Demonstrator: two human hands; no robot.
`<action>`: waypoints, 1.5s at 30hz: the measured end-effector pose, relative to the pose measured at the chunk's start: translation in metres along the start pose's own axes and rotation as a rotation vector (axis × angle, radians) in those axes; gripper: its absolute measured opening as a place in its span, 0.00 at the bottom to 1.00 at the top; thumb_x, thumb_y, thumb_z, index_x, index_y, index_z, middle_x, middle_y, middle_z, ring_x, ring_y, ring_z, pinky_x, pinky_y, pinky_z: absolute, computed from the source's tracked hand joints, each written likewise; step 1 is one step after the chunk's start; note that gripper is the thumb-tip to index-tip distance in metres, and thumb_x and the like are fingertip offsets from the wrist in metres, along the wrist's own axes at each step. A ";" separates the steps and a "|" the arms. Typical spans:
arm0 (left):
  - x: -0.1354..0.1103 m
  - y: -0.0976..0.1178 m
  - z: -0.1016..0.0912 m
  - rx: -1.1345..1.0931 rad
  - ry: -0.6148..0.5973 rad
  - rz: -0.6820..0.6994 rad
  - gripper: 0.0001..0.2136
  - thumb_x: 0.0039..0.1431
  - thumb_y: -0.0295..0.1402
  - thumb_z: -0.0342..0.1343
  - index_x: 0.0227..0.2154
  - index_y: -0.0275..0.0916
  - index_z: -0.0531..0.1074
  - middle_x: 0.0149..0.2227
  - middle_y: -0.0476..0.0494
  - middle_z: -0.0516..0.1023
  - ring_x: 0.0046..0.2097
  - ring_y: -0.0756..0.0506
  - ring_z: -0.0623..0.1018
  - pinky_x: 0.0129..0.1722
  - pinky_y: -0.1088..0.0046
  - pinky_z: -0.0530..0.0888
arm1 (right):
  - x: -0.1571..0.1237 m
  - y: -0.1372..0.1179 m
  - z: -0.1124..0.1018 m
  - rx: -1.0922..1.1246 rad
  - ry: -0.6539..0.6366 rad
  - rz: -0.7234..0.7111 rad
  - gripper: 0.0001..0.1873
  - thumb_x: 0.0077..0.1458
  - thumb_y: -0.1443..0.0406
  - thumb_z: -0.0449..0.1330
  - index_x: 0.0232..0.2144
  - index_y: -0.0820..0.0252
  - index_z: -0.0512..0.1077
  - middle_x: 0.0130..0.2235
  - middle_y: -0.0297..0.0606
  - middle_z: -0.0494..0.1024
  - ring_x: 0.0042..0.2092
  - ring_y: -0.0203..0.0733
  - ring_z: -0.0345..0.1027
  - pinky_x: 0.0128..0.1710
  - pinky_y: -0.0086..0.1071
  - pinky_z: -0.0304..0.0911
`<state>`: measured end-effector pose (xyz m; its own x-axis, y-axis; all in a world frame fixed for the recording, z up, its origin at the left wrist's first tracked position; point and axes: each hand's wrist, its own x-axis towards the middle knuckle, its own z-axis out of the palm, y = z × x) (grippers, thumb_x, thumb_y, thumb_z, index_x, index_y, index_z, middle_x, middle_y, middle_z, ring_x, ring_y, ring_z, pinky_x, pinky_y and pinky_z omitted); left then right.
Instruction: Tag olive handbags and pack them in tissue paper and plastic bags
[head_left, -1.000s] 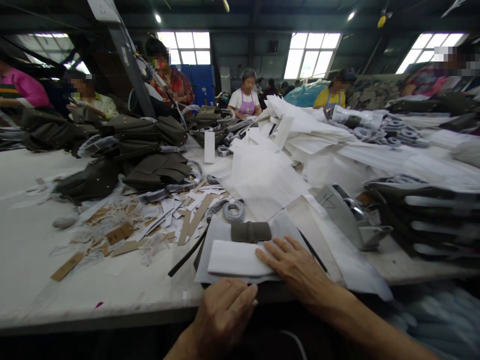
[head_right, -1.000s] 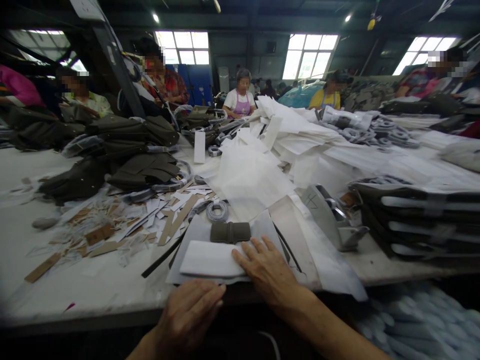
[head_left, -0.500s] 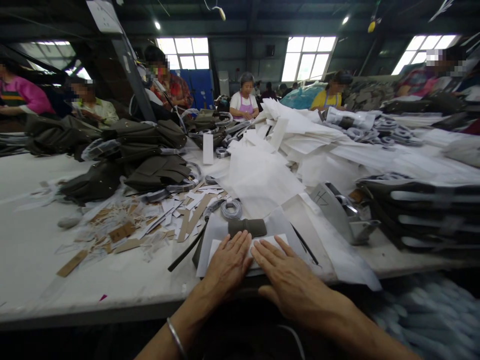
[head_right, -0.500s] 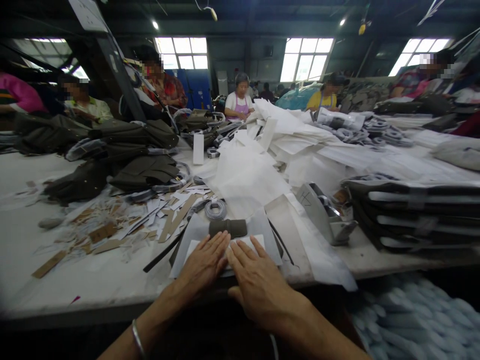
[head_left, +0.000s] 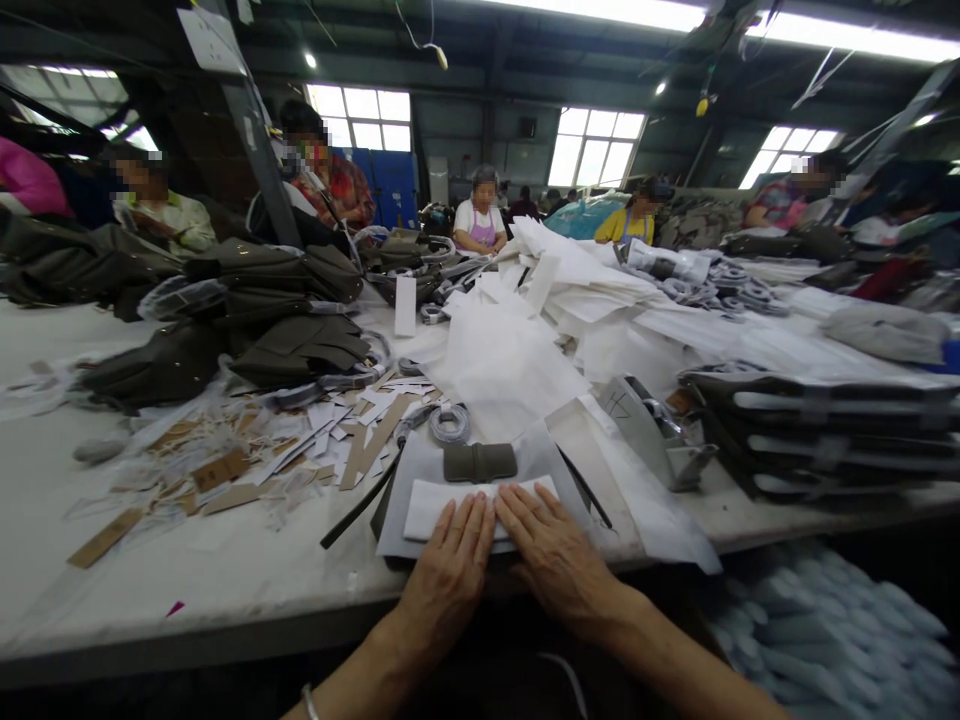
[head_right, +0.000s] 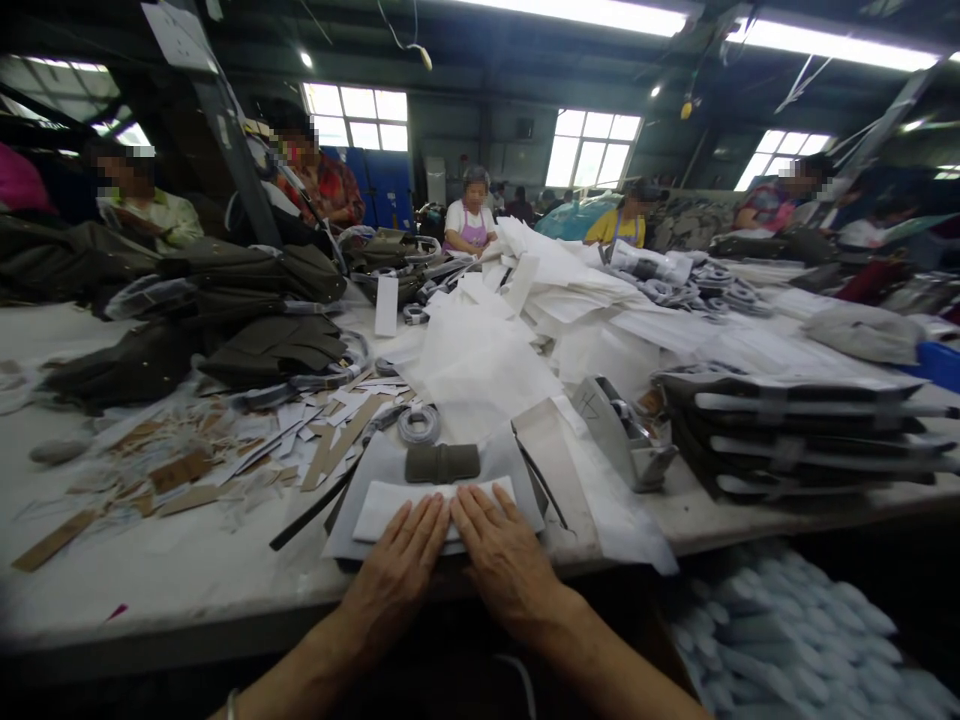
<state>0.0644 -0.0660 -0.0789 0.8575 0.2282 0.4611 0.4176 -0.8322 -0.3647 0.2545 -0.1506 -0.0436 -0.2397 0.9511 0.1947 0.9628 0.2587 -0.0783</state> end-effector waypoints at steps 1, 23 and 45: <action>0.002 0.000 0.001 0.020 -0.005 0.015 0.23 0.65 0.26 0.42 0.61 0.27 0.62 0.63 0.30 0.66 0.62 0.38 0.69 0.61 0.58 0.65 | 0.001 0.002 -0.002 -0.003 -0.015 -0.012 0.35 0.58 0.67 0.59 0.65 0.68 0.57 0.67 0.52 0.60 0.67 0.55 0.52 0.67 0.52 0.46; 0.016 -0.019 0.009 -0.223 0.193 -0.024 0.28 0.67 0.26 0.46 0.68 0.37 0.49 0.62 0.37 0.68 0.55 0.38 0.73 0.51 0.61 0.67 | -0.229 0.103 0.016 0.216 0.528 1.226 0.17 0.59 0.54 0.53 0.36 0.57 0.76 0.40 0.43 0.82 0.44 0.50 0.75 0.48 0.42 0.68; 0.018 -0.017 -0.003 -0.191 0.142 -0.041 0.28 0.65 0.27 0.46 0.67 0.37 0.51 0.60 0.38 0.71 0.53 0.36 0.75 0.48 0.60 0.68 | -0.260 0.153 0.052 0.445 0.349 1.566 0.08 0.42 0.59 0.63 0.25 0.57 0.75 0.24 0.39 0.77 0.38 0.54 0.76 0.40 0.42 0.66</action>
<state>0.0717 -0.0491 -0.0619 0.7847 0.2018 0.5861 0.3750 -0.9074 -0.1898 0.4573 -0.3496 -0.1574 0.9561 0.2539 -0.1463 0.1051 -0.7633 -0.6375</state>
